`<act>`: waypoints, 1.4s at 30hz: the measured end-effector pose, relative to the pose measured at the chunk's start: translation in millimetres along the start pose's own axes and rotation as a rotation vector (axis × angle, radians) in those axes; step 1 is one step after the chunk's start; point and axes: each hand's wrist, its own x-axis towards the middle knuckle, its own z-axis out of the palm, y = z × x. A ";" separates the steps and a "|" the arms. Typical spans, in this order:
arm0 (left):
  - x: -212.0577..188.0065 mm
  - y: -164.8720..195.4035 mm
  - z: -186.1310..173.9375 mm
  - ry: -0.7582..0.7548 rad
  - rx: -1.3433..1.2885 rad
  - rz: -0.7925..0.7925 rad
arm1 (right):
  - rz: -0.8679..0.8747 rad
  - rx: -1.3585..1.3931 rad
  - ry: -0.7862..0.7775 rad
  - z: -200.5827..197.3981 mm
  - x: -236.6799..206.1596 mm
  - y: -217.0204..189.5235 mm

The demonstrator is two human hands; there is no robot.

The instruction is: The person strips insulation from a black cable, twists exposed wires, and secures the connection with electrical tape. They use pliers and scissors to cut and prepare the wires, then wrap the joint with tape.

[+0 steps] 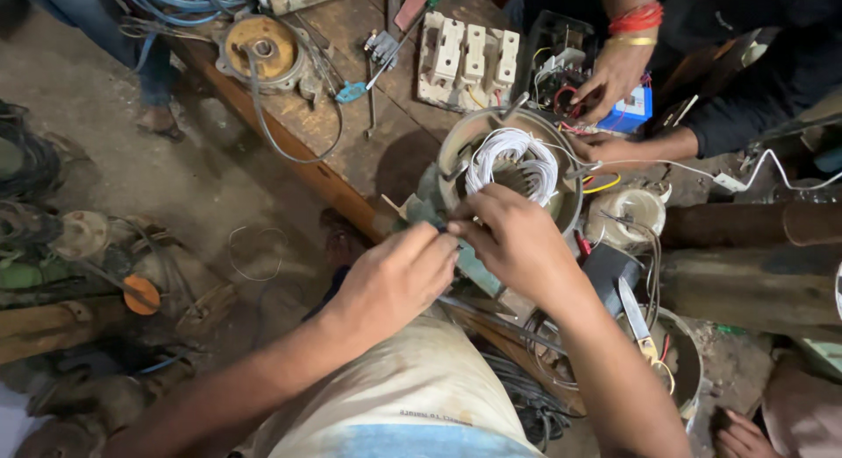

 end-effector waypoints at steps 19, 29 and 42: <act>7.2 0.0 -13.5 -0.120 -0.198 -0.164 | -0.011 -0.037 0.240 11.2 -14.0 -0.9; 4.3 -4.0 -11.8 -0.009 0.357 0.351 | -0.002 0.000 0.006 4.0 -10.7 10.1; 11.2 -28.5 -8.7 -0.205 -0.641 -0.377 | -0.427 -0.079 0.469 34.4 -28.5 19.5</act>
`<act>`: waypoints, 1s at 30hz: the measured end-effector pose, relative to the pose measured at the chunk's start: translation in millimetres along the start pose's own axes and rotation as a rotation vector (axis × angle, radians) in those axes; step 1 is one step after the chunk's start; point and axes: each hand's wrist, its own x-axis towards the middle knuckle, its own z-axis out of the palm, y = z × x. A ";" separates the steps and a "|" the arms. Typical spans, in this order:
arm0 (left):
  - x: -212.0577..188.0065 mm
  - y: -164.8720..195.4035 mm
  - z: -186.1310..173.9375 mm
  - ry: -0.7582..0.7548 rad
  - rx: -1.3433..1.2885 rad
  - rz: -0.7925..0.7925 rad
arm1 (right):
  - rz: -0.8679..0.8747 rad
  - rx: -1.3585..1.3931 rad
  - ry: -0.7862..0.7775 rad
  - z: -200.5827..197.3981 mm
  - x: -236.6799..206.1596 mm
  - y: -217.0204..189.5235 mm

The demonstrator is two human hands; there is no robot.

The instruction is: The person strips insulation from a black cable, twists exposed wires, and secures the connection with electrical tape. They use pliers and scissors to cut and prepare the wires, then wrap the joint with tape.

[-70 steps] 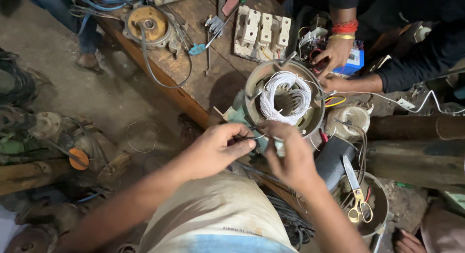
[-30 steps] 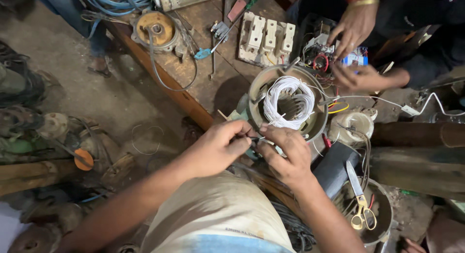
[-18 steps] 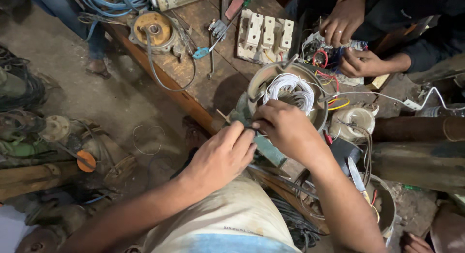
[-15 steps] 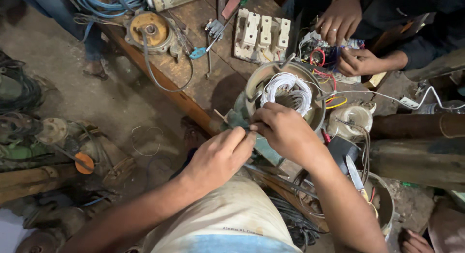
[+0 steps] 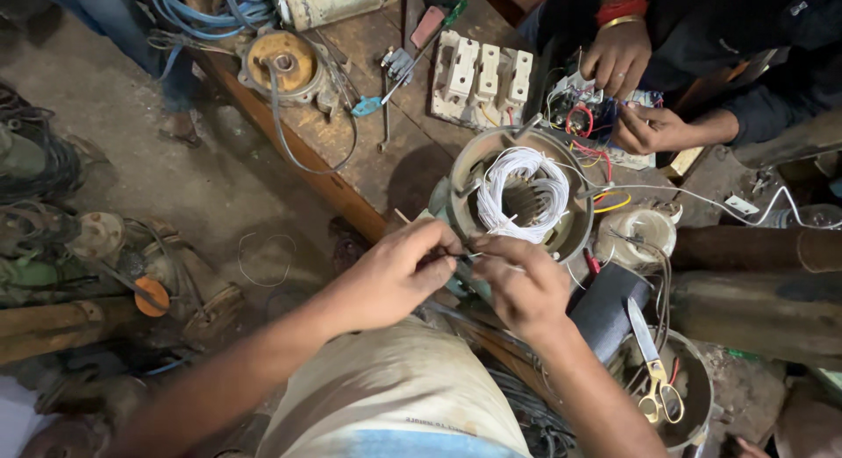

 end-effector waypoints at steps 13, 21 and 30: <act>-8.6 20.9 14.8 0.142 0.801 0.467 | 0.491 0.080 -0.490 -11.9 40.8 14.7; 13.4 -13.4 -3.4 -0.108 -0.460 -0.421 | 0.159 0.042 -0.110 -0.6 -0.7 -9.9; 0.2 6.9 -7.4 0.040 0.210 0.115 | 0.083 -0.014 -0.010 5.8 -0.9 -3.2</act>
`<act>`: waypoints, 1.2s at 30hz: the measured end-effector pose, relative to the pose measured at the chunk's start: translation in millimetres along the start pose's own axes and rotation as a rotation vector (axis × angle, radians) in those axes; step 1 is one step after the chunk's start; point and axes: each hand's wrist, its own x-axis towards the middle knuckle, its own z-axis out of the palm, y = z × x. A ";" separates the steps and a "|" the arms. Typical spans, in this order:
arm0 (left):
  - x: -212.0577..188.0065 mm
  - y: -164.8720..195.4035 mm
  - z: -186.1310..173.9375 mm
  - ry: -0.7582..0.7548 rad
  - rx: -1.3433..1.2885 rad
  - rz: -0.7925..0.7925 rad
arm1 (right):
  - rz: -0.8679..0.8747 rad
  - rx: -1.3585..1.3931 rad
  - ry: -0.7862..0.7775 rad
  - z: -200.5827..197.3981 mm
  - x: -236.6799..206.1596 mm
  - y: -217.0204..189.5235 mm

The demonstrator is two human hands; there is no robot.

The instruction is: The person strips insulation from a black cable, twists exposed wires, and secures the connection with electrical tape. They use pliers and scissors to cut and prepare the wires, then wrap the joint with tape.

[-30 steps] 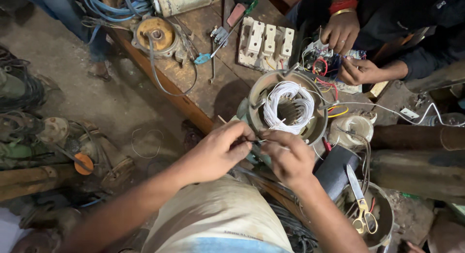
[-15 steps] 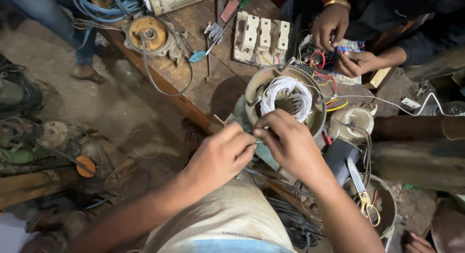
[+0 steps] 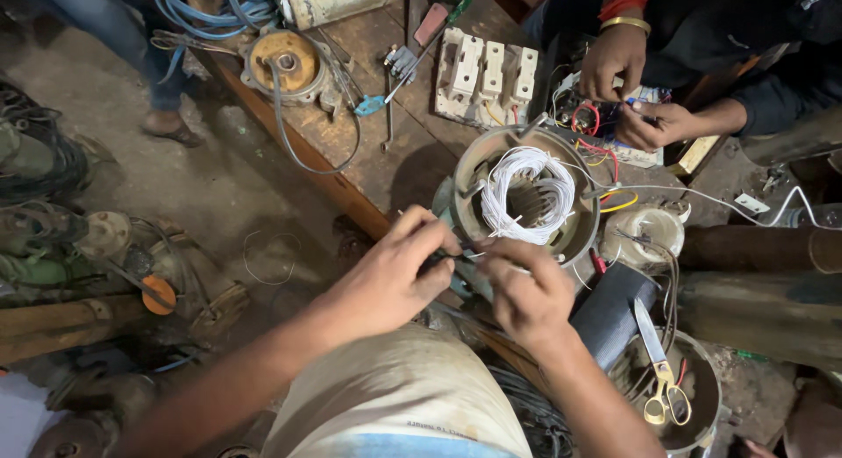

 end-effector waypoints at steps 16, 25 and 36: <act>2.2 -5.5 7.5 0.097 -0.086 -0.079 | 0.349 0.119 -0.259 -17.1 21.3 -12.3; 5.8 -15.1 3.5 -0.045 -0.324 -0.215 | -0.124 -0.129 -0.085 5.1 -7.7 6.5; -11.0 12.9 19.7 0.167 0.470 0.275 | 0.327 -0.071 -0.524 -6.4 38.6 6.7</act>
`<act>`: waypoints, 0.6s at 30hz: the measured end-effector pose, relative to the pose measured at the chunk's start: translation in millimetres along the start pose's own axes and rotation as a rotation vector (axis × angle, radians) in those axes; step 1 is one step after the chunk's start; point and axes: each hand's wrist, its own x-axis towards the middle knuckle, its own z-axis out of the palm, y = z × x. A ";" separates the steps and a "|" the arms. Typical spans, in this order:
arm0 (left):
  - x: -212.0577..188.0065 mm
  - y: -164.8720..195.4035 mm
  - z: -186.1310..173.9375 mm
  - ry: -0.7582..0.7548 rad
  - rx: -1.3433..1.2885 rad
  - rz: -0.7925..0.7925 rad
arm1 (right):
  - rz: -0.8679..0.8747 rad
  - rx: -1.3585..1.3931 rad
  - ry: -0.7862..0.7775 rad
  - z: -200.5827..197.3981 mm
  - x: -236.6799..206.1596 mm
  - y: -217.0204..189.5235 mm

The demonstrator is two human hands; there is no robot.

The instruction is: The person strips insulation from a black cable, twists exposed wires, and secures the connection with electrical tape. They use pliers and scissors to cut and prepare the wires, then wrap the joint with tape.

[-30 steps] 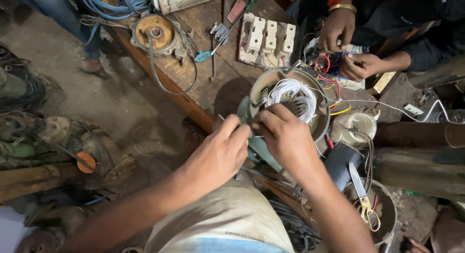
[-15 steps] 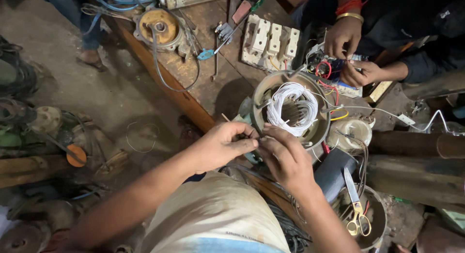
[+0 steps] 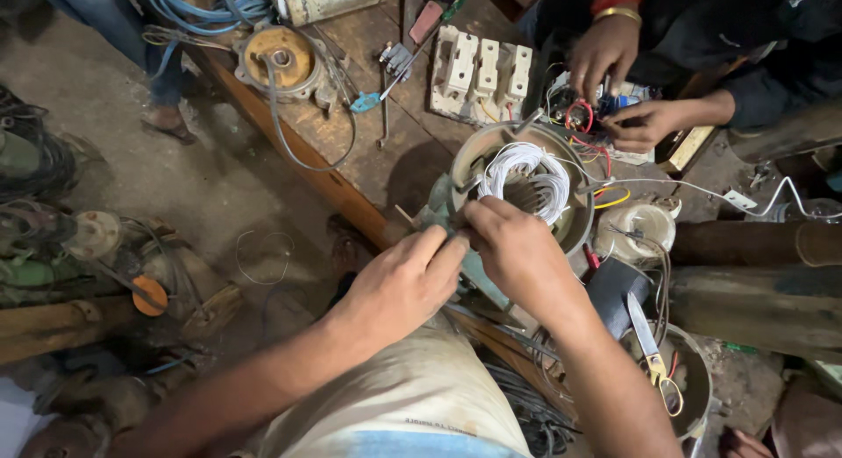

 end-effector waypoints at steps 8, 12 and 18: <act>8.6 -31.6 8.5 -0.255 -0.691 -0.582 | -0.161 0.166 0.332 11.6 -36.1 -12.1; 8.2 -39.9 13.4 -0.324 -1.078 -0.717 | -0.241 0.077 0.411 27.3 -38.6 -1.9; 6.8 -26.0 -1.7 -0.177 -0.548 -0.395 | -0.242 0.065 0.488 25.3 -33.4 -2.1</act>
